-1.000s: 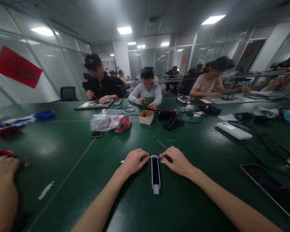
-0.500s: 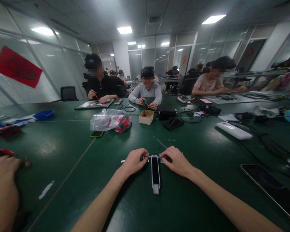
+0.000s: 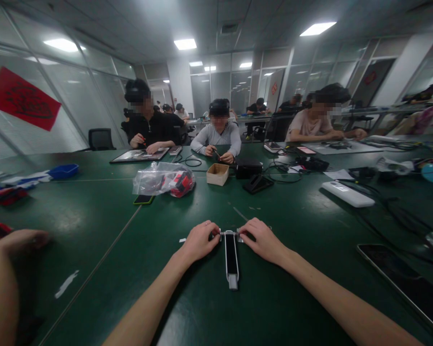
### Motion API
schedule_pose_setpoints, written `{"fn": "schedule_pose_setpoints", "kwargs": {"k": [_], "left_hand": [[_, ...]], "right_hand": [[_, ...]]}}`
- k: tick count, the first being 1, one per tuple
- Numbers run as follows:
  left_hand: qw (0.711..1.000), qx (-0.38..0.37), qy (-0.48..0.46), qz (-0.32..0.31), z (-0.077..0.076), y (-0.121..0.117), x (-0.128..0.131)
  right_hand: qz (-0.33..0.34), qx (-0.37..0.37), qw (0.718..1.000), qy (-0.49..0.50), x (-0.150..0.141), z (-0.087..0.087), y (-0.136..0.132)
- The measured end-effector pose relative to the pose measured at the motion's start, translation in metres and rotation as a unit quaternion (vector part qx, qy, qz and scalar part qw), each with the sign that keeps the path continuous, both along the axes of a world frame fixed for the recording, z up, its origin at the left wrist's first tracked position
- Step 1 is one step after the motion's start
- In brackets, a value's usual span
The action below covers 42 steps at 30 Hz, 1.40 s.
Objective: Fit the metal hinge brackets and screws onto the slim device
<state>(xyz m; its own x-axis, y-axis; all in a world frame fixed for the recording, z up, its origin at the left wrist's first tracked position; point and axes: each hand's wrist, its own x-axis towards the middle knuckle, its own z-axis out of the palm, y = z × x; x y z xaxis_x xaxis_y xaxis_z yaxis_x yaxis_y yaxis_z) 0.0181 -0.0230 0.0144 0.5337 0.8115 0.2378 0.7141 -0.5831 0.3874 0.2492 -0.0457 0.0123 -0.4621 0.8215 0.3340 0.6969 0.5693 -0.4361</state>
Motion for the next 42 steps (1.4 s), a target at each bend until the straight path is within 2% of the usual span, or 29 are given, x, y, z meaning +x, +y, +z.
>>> {"fn": "schedule_pose_setpoints", "kwargs": {"k": [7, 12, 16, 20, 22, 26, 32, 37, 42], "left_hand": [[1.000, 0.010, 0.005, -0.002, -0.001, -0.001, 0.001], [1.000, 0.019, 0.014, -0.003, -0.002, 0.000, 0.002], [1.000, 0.018, 0.013, -0.004, -0.001, -0.001, 0.002], [1.000, 0.015, 0.008, -0.002, 0.000, -0.001, 0.002], [1.000, 0.016, 0.006, -0.001, -0.001, -0.002, 0.003], [1.000, 0.019, -0.002, -0.002, -0.002, -0.002, 0.003], [1.000, 0.015, -0.004, -0.001, -0.003, -0.001, 0.003], [1.000, 0.011, -0.007, -0.003, -0.003, -0.001, 0.004], [1.000, 0.017, -0.011, -0.003, -0.005, 0.000, 0.004]], "right_hand": [[0.000, 0.026, 0.999, -0.021, 0.003, 0.000, 0.003], [-0.058, 0.047, 0.995, -0.062, 0.033, 0.014, 0.014], [-0.133, -0.025, 0.985, -0.112, 0.067, 0.020, 0.025], [-0.113, -0.121, 0.977, -0.134, 0.084, 0.015, 0.031], [-0.101, -0.146, 0.975, -0.135, 0.085, 0.011, 0.033], [-0.105, -0.146, 0.974, -0.139, 0.083, 0.005, 0.034], [-0.114, -0.085, 0.983, -0.113, 0.069, 0.006, 0.030], [-0.032, -0.049, 0.998, -0.024, 0.040, 0.005, 0.019], [0.047, -0.033, 0.998, 0.015, 0.015, 0.004, 0.006]]}}
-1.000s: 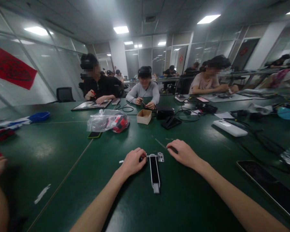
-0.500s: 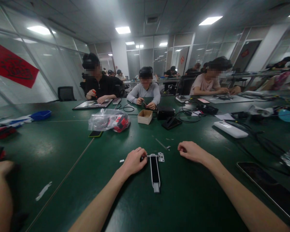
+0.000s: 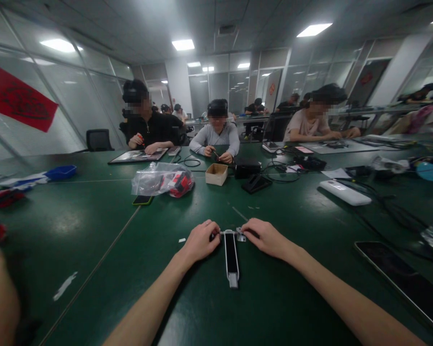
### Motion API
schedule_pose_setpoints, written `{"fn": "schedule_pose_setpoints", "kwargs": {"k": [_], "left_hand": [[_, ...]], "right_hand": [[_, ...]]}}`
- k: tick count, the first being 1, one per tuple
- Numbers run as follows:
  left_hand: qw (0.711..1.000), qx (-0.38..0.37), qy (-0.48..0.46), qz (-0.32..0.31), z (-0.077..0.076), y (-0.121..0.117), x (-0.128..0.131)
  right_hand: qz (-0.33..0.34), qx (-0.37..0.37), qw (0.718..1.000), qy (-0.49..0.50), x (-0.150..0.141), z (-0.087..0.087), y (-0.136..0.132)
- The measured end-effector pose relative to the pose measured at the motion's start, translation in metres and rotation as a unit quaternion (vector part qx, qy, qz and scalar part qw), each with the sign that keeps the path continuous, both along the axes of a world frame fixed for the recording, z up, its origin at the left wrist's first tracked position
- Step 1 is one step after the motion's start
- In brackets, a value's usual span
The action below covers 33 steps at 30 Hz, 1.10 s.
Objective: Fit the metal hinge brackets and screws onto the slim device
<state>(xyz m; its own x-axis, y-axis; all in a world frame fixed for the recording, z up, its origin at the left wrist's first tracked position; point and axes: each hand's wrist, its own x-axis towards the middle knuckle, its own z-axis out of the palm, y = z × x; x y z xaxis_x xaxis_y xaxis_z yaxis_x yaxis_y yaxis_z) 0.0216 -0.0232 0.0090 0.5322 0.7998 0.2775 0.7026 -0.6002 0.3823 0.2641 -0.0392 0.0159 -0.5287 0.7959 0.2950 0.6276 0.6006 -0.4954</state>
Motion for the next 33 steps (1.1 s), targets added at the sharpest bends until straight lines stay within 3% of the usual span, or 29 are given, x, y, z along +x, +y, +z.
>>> {"fn": "schedule_pose_setpoints", "kwargs": {"k": [10, 18, 33], "left_hand": [[1.000, 0.002, -0.005, 0.000, 0.0007, -0.0010, 0.0007], [1.000, -0.003, -0.001, -0.002, 0.0018, -0.0017, 0.0006], [1.000, -0.003, 0.001, -0.004, 0.0026, -0.0021, 0.0011]], "right_hand": [[0.004, -0.028, 0.999, 0.039, -0.0055, -0.0056, -0.0010], [-0.035, -0.063, 0.995, 0.066, -0.0103, -0.0038, -0.0037], [-0.022, -0.010, 0.998, 0.064, -0.0082, -0.0065, -0.0017]]}}
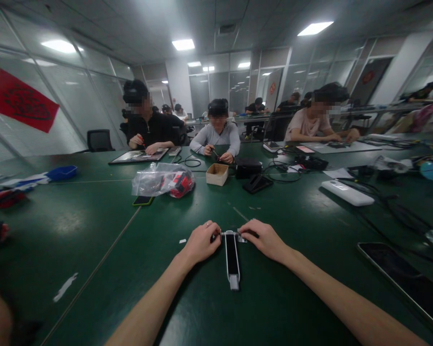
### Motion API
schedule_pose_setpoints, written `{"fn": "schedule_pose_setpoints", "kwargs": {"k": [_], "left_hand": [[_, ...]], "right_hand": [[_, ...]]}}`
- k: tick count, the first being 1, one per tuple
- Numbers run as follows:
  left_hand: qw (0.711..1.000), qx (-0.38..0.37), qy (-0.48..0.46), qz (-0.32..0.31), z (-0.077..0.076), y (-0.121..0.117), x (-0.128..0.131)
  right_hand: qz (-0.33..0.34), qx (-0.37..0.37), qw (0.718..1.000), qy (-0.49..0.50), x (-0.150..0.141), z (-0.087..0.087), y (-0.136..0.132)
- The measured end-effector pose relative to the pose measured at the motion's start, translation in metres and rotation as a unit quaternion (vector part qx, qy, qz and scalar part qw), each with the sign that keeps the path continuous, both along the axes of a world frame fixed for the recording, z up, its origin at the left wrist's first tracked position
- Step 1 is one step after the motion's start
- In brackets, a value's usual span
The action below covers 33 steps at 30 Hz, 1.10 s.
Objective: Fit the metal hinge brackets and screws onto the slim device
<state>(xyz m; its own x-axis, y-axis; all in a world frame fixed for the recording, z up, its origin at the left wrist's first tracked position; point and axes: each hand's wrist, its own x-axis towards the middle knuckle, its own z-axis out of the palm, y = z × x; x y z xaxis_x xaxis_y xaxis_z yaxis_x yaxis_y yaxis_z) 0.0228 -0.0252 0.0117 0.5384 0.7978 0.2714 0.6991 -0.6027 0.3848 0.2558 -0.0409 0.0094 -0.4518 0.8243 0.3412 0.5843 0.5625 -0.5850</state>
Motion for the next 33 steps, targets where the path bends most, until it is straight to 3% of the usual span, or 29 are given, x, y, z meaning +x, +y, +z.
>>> {"fn": "schedule_pose_setpoints", "kwargs": {"k": [14, 28, 33], "left_hand": [[1.000, -0.008, -0.001, 0.006, 0.002, -0.001, 0.000], [1.000, 0.001, 0.007, -0.007, -0.003, 0.002, -0.001], [1.000, 0.010, 0.007, -0.011, -0.002, 0.002, -0.001]], "right_hand": [[-0.027, -0.024, 0.999, 0.015, -0.003, -0.002, 0.001], [-0.023, 0.024, 0.999, 0.002, -0.009, -0.003, 0.000], [-0.028, 0.004, 1.000, 0.004, -0.010, 0.000, -0.001]]}}
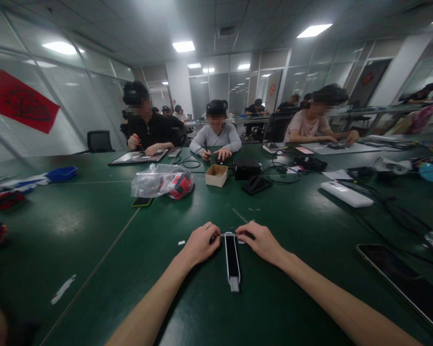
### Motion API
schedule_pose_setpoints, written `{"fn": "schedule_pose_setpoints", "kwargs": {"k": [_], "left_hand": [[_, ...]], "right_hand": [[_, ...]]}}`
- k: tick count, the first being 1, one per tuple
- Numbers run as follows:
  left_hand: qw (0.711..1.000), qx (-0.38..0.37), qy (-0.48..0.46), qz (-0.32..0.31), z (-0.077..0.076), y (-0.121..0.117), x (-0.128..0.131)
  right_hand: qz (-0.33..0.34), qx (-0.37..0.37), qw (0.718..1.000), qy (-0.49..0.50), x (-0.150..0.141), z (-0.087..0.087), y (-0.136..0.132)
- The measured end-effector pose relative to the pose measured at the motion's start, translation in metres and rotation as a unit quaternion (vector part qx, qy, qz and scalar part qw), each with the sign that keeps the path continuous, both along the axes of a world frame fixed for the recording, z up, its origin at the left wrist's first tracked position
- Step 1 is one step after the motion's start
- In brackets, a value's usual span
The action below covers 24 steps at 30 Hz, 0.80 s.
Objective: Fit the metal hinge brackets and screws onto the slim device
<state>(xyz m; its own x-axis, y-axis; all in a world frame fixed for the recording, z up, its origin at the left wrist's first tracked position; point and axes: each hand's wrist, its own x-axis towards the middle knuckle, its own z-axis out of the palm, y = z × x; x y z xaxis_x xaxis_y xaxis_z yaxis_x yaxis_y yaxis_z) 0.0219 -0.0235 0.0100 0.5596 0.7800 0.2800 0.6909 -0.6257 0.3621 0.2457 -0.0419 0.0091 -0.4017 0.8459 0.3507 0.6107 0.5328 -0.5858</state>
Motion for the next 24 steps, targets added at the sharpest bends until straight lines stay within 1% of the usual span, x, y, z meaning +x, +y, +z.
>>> {"fn": "schedule_pose_setpoints", "kwargs": {"k": [3, 9, 14, 17, 19, 22, 24], "left_hand": [[1.000, 0.005, 0.005, 0.001, 0.002, 0.000, 0.000], [1.000, 0.000, 0.008, 0.013, 0.004, -0.001, 0.000], [1.000, 0.001, 0.006, 0.011, 0.003, -0.001, -0.001], [1.000, 0.004, 0.006, 0.012, 0.002, 0.000, -0.001], [1.000, 0.005, 0.009, 0.010, 0.002, 0.000, -0.001], [1.000, 0.007, 0.008, 0.004, 0.001, 0.001, -0.001], [1.000, 0.007, 0.003, 0.003, 0.000, 0.001, -0.001]], "right_hand": [[0.006, -0.012, 1.000, -0.004, 0.002, 0.000, 0.001], [0.024, -0.006, 0.999, -0.022, 0.006, 0.000, 0.003], [0.022, -0.013, 0.999, -0.029, 0.008, 0.002, 0.002], [0.023, -0.004, 0.999, -0.039, 0.013, 0.005, 0.003], [0.008, 0.013, 0.999, -0.048, 0.019, 0.007, 0.007], [-0.049, 0.041, 0.996, -0.067, 0.032, 0.005, 0.014], [-0.087, 0.038, 0.991, -0.090, 0.040, 0.002, 0.019]]}}
